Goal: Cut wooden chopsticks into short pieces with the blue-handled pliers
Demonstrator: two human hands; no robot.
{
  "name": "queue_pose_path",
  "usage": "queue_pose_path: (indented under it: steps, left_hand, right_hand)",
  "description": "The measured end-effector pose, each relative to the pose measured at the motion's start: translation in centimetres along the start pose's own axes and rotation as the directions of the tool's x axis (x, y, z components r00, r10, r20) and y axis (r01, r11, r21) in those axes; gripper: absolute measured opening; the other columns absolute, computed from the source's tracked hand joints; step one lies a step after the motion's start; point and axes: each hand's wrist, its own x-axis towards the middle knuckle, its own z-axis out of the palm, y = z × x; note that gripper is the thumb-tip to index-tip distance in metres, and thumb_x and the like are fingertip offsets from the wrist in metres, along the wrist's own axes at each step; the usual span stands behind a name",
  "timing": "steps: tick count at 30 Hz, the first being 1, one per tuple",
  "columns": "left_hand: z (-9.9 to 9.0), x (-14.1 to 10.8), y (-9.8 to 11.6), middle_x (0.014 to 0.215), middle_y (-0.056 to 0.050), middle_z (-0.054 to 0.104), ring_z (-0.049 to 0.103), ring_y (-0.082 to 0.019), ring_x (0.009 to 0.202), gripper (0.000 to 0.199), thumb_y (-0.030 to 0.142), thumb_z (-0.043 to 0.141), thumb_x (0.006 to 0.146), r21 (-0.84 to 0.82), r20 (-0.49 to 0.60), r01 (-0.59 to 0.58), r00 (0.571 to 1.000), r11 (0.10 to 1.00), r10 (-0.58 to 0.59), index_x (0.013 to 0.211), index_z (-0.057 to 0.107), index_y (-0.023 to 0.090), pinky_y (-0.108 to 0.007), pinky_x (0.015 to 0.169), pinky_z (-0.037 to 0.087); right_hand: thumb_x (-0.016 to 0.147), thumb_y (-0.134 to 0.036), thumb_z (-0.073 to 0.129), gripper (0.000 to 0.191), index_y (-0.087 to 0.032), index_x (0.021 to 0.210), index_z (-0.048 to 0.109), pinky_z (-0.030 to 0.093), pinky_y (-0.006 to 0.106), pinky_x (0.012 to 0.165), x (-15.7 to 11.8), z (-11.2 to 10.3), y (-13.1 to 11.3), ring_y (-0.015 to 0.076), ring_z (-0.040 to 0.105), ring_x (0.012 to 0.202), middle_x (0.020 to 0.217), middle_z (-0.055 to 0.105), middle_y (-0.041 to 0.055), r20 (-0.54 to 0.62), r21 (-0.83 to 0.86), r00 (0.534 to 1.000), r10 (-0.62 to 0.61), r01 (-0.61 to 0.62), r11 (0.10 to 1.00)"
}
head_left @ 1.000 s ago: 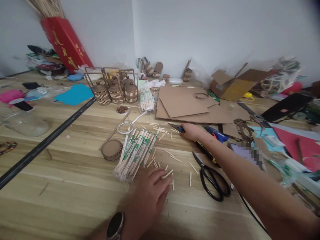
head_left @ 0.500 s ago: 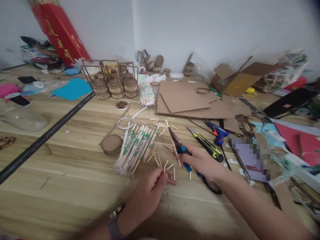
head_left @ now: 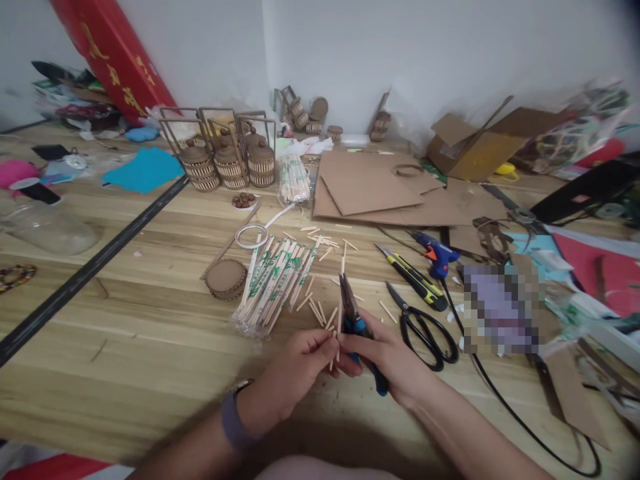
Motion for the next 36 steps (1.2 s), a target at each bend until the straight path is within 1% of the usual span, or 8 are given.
queue_pose_path:
  steps: [8,14,20,23,26,31,34,36]
  left_hand:
    - [0.0,0.0,-0.4,0.066,-0.004,0.066,0.056,-0.016,0.065,0.045,0.061,0.057,0.081,0.003,0.05,0.049,0.998,0.999,-0.049,0.079,0.059,0.016,-0.029,0.069,0.04]
    - [0.2,0.2,-0.5,0.068,-0.005,0.067,0.058,-0.017,0.066,0.051,0.067,0.056,0.08,-0.007,0.058,0.047,0.997,0.999,-0.046,0.078,0.057,0.016,-0.028,0.067,0.039]
    - [-0.1,0.4,-0.5,0.066,-0.002,0.065,0.058,-0.016,0.066,0.05,0.066,0.06,0.079,-0.095,-0.058,0.016,0.998,0.995,-0.022,0.077,0.058,0.016,-0.027,0.066,0.042]
    - [-0.3,0.5,-0.7,0.065,0.0,0.063,0.058,-0.015,0.065,0.05,0.065,0.066,0.074,-0.203,-0.162,0.028,0.985,0.979,-0.062,0.079,0.06,0.016,-0.026,0.065,0.044]
    - [-0.3,0.6,-1.1,0.065,0.0,0.063,0.06,-0.016,0.065,0.049,0.065,0.068,0.073,-0.253,-0.166,0.036,0.983,0.967,-0.08,0.079,0.061,0.017,-0.026,0.063,0.044]
    - [0.1,0.5,-1.3,0.068,-0.002,0.067,0.062,-0.017,0.065,0.048,0.064,0.065,0.077,-0.23,-0.131,-0.02,0.991,0.973,-0.011,0.076,0.063,0.017,-0.027,0.066,0.046]
    - [0.5,0.4,-1.1,0.07,-0.003,0.068,0.063,-0.018,0.067,0.048,0.064,0.064,0.078,-0.196,-0.095,-0.036,0.995,0.98,0.018,0.075,0.063,0.016,-0.028,0.068,0.046]
    - [0.6,0.3,-0.9,0.073,-0.004,0.069,0.064,-0.019,0.07,0.048,0.063,0.064,0.078,-0.192,-0.081,-0.031,0.997,0.981,0.016,0.077,0.064,0.016,-0.029,0.07,0.047]
  right_hand:
    - [0.081,-0.05,0.067,0.031,-0.022,0.079,0.053,0.04,0.025,0.057,0.5,-1.4,-0.5,0.0126,0.047,0.059,0.064,0.048,-0.0067,-0.22,-0.43,0.944,-0.247,0.133,0.893]
    - [0.084,-0.058,0.057,0.036,-0.023,0.084,0.048,0.042,0.026,0.048,0.6,-1.1,0.6,0.0125,0.047,0.048,0.057,0.046,-0.0084,-0.136,-0.409,0.976,-0.169,0.101,0.907]
    - [0.08,-0.05,0.063,0.035,-0.02,0.097,0.055,0.045,0.029,0.061,0.0,-1.0,0.7,0.017,0.054,0.063,0.067,0.054,-0.0039,-0.235,-0.545,0.943,-0.237,0.074,0.835]
    - [0.072,-0.037,0.073,0.041,-0.021,0.106,0.057,0.048,0.032,0.069,-0.9,-0.7,0.9,0.0206,0.059,0.073,0.078,0.06,-0.0006,-0.223,-0.69,0.929,-0.295,0.064,0.721]
    - [0.067,-0.021,0.077,0.052,-0.022,0.114,0.055,0.05,0.038,0.081,-1.5,-0.3,1.6,0.0261,0.063,0.093,0.099,0.064,0.0054,-0.116,-0.821,0.912,-0.393,0.135,0.555]
    - [0.072,-0.012,0.069,0.045,-0.02,0.114,0.054,0.053,0.04,0.08,-1.3,-0.2,2.5,0.0267,0.062,0.091,0.095,0.062,0.0067,0.032,-0.919,0.852,-0.522,0.23,0.319]
    - [0.071,-0.012,0.068,0.044,-0.02,0.113,0.055,0.053,0.04,0.079,-1.0,-0.4,2.6,0.0268,0.062,0.09,0.094,0.062,0.0069,0.013,-0.918,0.851,-0.525,0.218,0.33]
    - [0.07,-0.016,0.069,0.046,-0.021,0.113,0.054,0.053,0.04,0.08,-1.1,-0.4,2.4,0.0272,0.063,0.092,0.096,0.063,0.0071,-0.046,-0.889,0.869,-0.493,0.19,0.417]
